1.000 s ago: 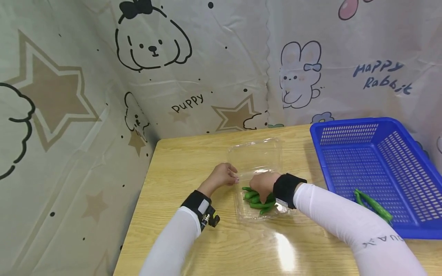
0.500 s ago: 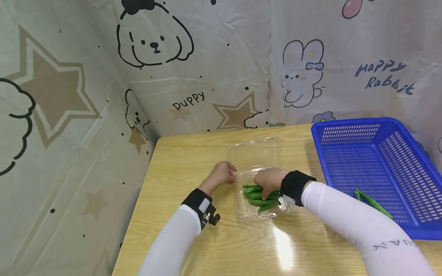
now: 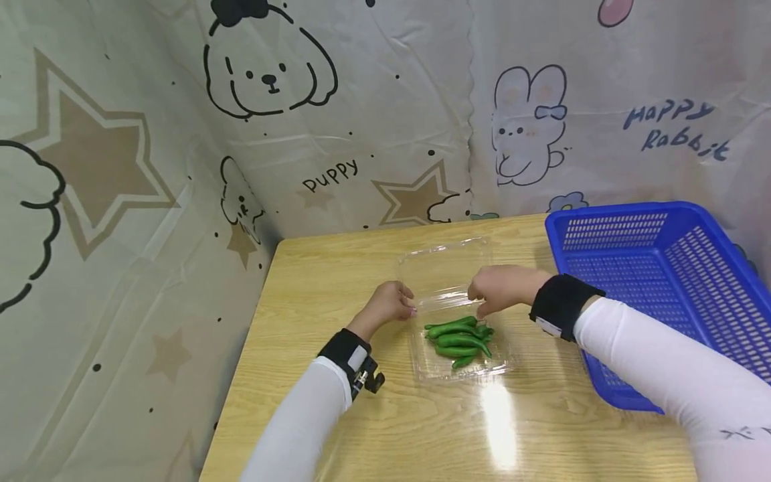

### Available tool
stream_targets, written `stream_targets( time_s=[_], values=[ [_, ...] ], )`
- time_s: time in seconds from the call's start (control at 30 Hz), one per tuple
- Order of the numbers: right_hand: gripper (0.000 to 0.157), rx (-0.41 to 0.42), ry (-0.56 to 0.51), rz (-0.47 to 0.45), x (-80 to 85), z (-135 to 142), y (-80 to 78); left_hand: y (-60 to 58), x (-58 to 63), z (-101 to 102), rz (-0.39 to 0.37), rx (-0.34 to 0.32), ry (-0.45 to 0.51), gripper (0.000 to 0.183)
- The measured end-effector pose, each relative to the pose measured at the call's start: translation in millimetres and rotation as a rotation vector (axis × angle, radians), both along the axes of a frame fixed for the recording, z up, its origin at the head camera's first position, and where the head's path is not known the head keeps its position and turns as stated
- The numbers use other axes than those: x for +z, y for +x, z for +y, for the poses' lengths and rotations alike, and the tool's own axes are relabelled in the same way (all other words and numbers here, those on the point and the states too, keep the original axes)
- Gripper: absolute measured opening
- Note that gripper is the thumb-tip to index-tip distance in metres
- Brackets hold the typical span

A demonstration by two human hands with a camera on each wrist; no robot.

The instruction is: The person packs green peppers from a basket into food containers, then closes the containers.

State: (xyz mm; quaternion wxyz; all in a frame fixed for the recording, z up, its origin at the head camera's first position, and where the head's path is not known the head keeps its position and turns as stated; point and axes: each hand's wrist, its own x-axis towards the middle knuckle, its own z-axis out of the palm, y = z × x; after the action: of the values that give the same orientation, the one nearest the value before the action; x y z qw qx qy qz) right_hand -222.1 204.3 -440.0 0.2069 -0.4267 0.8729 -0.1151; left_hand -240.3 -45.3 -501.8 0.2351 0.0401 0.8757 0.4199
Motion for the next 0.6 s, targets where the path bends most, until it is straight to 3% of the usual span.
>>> stream_targets(
  time_s=[0.23, 0.5, 0.6],
  values=[
    [0.035, -0.102, 0.022, 0.057, 25.1, 28.2, 1.4, -1.6, -0.4, 1.0, -0.011, 0.012, -0.002, 0.035],
    [0.029, -0.227, -0.004, 0.161, 36.2, 66.7, 13.3, -0.4, 1.0, 0.3, -0.013, 0.019, 0.054, 0.034],
    [0.028, -0.226, 0.004, 0.189, 34.0, 78.3, 16.7, 0.2, -0.9, -1.1, -0.018, 0.023, 0.043, 0.034]
  ],
)
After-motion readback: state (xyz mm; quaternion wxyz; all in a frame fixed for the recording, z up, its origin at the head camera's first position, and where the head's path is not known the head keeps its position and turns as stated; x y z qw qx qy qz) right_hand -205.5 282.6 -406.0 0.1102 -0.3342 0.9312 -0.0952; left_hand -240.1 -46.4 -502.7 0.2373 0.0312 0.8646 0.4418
